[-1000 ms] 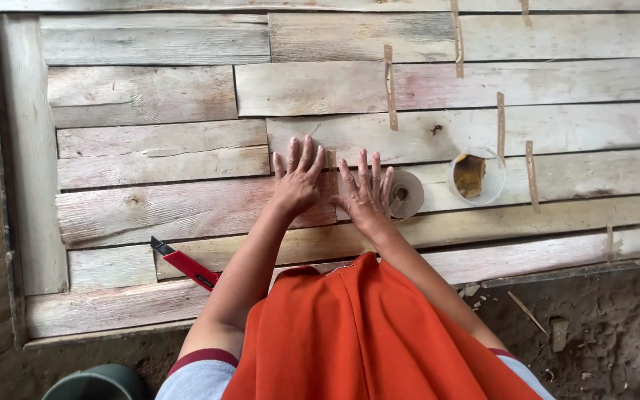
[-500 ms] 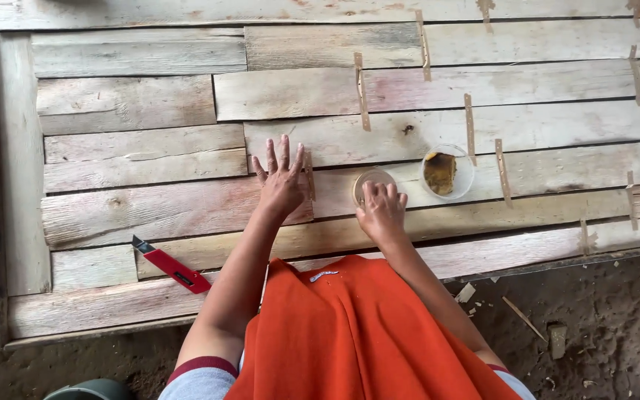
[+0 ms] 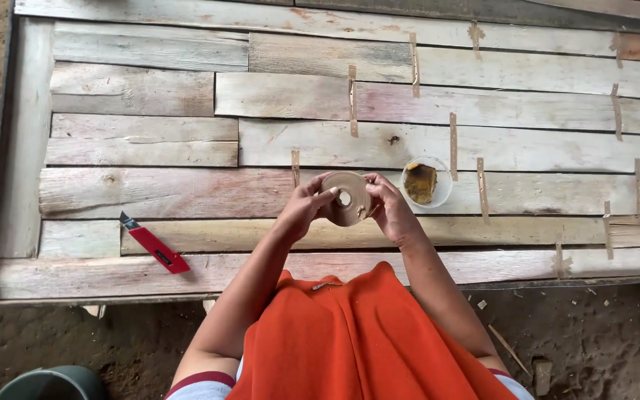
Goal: The person applies adhesive tape to a wooden surface. They repeatedly tear strips from a roll, apply a brown paste from a container onto the tape, and press the strips onto the wood.
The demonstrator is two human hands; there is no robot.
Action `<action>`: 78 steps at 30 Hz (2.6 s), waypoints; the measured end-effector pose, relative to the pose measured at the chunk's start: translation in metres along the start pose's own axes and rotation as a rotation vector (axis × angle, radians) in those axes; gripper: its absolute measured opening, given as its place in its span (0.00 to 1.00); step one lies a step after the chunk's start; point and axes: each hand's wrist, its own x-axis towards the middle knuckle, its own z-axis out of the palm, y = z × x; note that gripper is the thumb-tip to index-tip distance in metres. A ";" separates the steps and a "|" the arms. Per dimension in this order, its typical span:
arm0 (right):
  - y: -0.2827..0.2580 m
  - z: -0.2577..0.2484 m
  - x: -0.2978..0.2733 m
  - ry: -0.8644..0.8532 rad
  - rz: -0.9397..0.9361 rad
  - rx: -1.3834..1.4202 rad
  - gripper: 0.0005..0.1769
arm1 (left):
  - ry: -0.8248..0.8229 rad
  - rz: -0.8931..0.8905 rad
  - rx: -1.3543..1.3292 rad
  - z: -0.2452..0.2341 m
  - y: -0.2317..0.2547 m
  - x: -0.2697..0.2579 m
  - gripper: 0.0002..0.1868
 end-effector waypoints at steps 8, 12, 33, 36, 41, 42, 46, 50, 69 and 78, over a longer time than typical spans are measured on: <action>-0.078 0.052 -0.070 -0.020 -0.349 -0.292 0.23 | 0.000 -0.062 -0.475 0.011 0.003 -0.005 0.15; -0.086 0.047 -0.075 -0.081 -0.489 -0.580 0.25 | 0.018 -0.060 -0.564 0.037 0.027 -0.020 0.15; -0.104 0.017 -0.066 0.029 -0.952 -0.947 0.29 | 0.035 -0.095 -0.655 0.084 0.027 -0.020 0.10; -0.115 0.031 -0.071 0.006 -1.231 -1.108 0.23 | 0.056 0.001 -0.643 0.094 0.033 -0.024 0.17; -0.114 0.045 -0.074 0.184 -1.480 -1.256 0.09 | 0.093 0.064 -0.599 0.098 0.036 -0.032 0.21; -0.113 0.048 -0.075 0.249 -1.532 -1.302 0.07 | 0.103 0.080 -0.592 0.099 0.036 -0.033 0.22; -0.114 0.025 -0.062 0.273 -1.255 -0.891 0.06 | 0.087 0.038 -0.569 0.082 0.041 -0.036 0.21; -0.132 0.003 -0.061 0.333 -0.618 -0.046 0.06 | -0.069 0.064 -0.386 0.047 0.037 -0.029 0.28; -0.124 0.001 -0.098 -0.284 -0.085 -0.756 0.19 | -0.283 0.166 0.950 0.076 0.087 -0.087 0.26; -0.107 -0.156 -0.048 0.566 -0.008 -1.758 0.30 | -0.167 0.116 0.998 0.054 0.080 -0.078 0.32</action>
